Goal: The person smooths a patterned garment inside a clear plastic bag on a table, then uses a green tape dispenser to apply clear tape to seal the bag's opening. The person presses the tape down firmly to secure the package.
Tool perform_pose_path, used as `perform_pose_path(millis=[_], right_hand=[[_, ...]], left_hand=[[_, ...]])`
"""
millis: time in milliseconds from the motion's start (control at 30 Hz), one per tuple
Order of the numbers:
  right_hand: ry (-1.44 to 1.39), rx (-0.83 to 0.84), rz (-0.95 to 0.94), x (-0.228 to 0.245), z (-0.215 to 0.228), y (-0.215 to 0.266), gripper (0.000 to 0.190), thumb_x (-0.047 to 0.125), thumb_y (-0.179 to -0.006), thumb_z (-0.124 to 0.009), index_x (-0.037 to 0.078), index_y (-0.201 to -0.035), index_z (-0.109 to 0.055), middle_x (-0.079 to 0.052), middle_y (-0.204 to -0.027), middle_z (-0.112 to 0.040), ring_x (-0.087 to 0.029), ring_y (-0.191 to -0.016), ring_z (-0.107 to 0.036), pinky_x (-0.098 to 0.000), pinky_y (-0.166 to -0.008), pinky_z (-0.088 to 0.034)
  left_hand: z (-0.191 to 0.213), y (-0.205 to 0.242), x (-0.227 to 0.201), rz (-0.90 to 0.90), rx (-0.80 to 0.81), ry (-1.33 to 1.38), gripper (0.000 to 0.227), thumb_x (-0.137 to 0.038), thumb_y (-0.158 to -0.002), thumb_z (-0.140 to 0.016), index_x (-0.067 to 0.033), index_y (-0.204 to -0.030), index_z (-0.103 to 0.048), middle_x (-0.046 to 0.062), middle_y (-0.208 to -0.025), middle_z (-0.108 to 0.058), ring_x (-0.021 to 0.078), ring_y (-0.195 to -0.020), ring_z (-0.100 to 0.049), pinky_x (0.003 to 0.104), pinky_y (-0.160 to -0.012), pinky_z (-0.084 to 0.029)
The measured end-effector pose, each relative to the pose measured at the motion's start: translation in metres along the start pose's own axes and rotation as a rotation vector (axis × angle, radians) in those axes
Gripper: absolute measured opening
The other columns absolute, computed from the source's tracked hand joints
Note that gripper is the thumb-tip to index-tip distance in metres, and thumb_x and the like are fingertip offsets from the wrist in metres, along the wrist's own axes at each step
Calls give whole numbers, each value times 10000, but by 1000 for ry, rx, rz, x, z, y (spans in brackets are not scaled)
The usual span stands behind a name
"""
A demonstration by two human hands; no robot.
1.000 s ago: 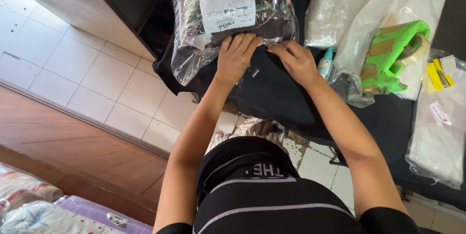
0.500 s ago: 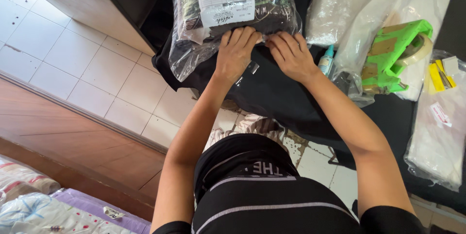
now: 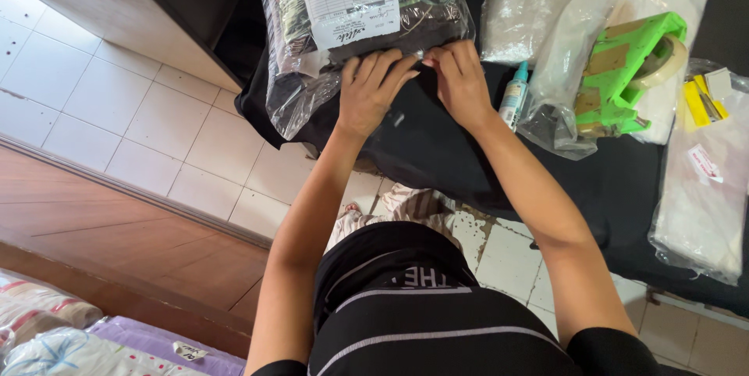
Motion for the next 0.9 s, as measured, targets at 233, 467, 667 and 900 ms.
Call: perform_pose_path(millis=[233,467,667,900], right_hand=[[-61,-146,-225,-20,4,15,299,-186,-929,-603,33,-1131,-584,-133,-1078,-621,-318,-1006,-655,-393,-871,-560],[54,-404,-418,-45,88,29,166,-95,-1083,-613,17,-1205,-626,-134,-1075,-674,-191,-923,-707,-321,-793,-512],[-433,-127,-503,5,26,46,159,-8,-1027,-703,7,-1177,-650,-77,-1108,-649,-142,-931,-638,-258,-815,-520],[-866,-128,-692,42,-19,47,266,-2,-939,-774,-1,-1182,-665,-57,-1131,-617,-120,-931,-605,-245,-816,-507]], left_hand=[[-20,4,2,-41,5,-175,259,-233,-926,-712,-250,-1181,-754,-105,-1135,-644,67,-1024,-594,310,-957,-341],[-16,-4,2,11,-95,-195,97,-263,-987,-736,-252,-1083,-729,-108,-1015,-583,97,-899,-533,367,-894,-302],[-14,-11,-2,57,-19,-187,90,-248,-986,-694,-254,-1071,-723,-95,-944,-545,112,-856,-501,368,-870,-300],[-13,-13,-1,141,19,-148,112,-240,-962,-680,-239,-1072,-705,-74,-938,-524,128,-876,-504,378,-875,-307]])
Point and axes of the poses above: each hand's wrist, its own y-axis away from the middle knuckle, its own z-axis out of the back of the hand, x = y × z, the point moved 10 cm from there along -y, towards the middle knuckle
